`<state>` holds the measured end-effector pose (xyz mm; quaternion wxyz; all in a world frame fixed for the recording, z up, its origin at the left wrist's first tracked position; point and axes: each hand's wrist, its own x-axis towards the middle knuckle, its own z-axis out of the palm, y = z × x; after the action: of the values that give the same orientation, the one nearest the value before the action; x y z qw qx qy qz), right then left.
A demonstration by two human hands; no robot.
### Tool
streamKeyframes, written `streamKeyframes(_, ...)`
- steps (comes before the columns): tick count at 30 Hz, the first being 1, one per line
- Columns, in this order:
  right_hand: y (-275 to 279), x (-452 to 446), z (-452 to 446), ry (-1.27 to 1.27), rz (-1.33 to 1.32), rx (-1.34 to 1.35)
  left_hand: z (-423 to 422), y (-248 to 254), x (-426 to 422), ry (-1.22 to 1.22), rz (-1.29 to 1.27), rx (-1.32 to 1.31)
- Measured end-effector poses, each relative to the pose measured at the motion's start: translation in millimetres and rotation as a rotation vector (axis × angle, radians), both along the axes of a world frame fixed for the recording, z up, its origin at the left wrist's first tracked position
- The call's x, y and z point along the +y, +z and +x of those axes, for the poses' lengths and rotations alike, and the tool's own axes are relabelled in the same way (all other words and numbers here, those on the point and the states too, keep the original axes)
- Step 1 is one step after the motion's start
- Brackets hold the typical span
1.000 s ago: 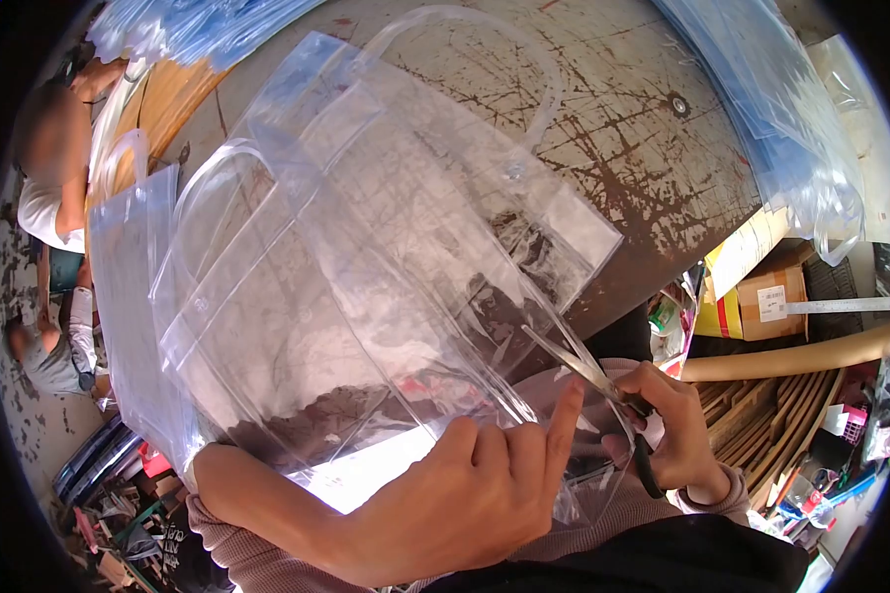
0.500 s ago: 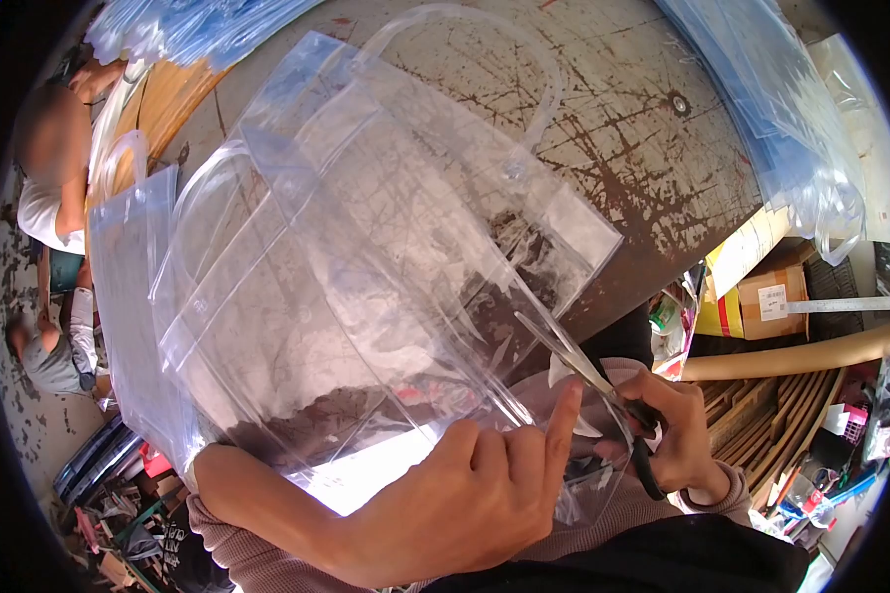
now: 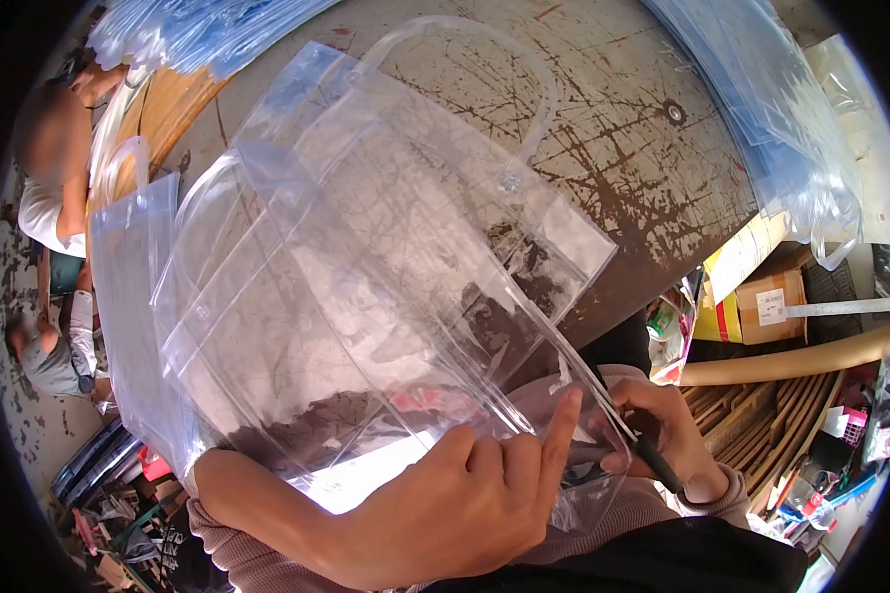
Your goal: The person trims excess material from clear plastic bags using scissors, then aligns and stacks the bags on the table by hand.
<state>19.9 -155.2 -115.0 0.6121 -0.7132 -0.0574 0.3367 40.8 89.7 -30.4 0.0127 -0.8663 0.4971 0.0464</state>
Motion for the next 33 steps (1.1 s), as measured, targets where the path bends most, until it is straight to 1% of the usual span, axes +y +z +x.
streamKeyframes(2,-4,1,-1,0.011,-0.013,-0.051,0,0,0,-0.001,-0.002,0.01)
streamKeyframes(6,-9,0,-3,0.009,0.015,-0.048,2,0,0,-0.012,0.003,-0.014)
streamKeyframes(9,-8,2,-2,-0.008,0.004,0.013,4,-1,0,-0.007,-0.011,-0.011)
streamKeyframes(11,-8,7,-2,-0.108,0.148,0.085,5,-1,1,-0.004,-0.02,-0.012)
streamKeyframes(12,-11,5,-2,-0.108,0.148,0.086,5,-2,1,0.001,-0.027,-0.005)
streamKeyframes(14,-19,-2,-2,0.0,0.109,0.008,5,-2,1,0.006,-0.034,0.002)
streamKeyframes(16,-19,1,-2,-0.015,0.12,0.008,5,-2,1,0.004,-0.061,0.036)
streamKeyframes(24,-15,6,-2,-0.065,0.163,0.04,6,-3,1,-0.018,-0.067,0.016)
streamKeyframes(26,-13,6,-2,-0.083,0.191,0.121,6,-4,1,-0.015,-0.073,0.013)
streamKeyframes(27,-14,5,-2,-0.082,0.191,0.121,6,-4,1,-0.012,-0.078,0.02)
streamKeyframes(29,-18,0,-2,-0.004,0.163,0.093,6,-4,1,-0.008,-0.082,0.027)
streamKeyframes(33,-18,2,2,-0.005,0.159,0.085,5,-2,0,-0.019,-0.053,0.053)
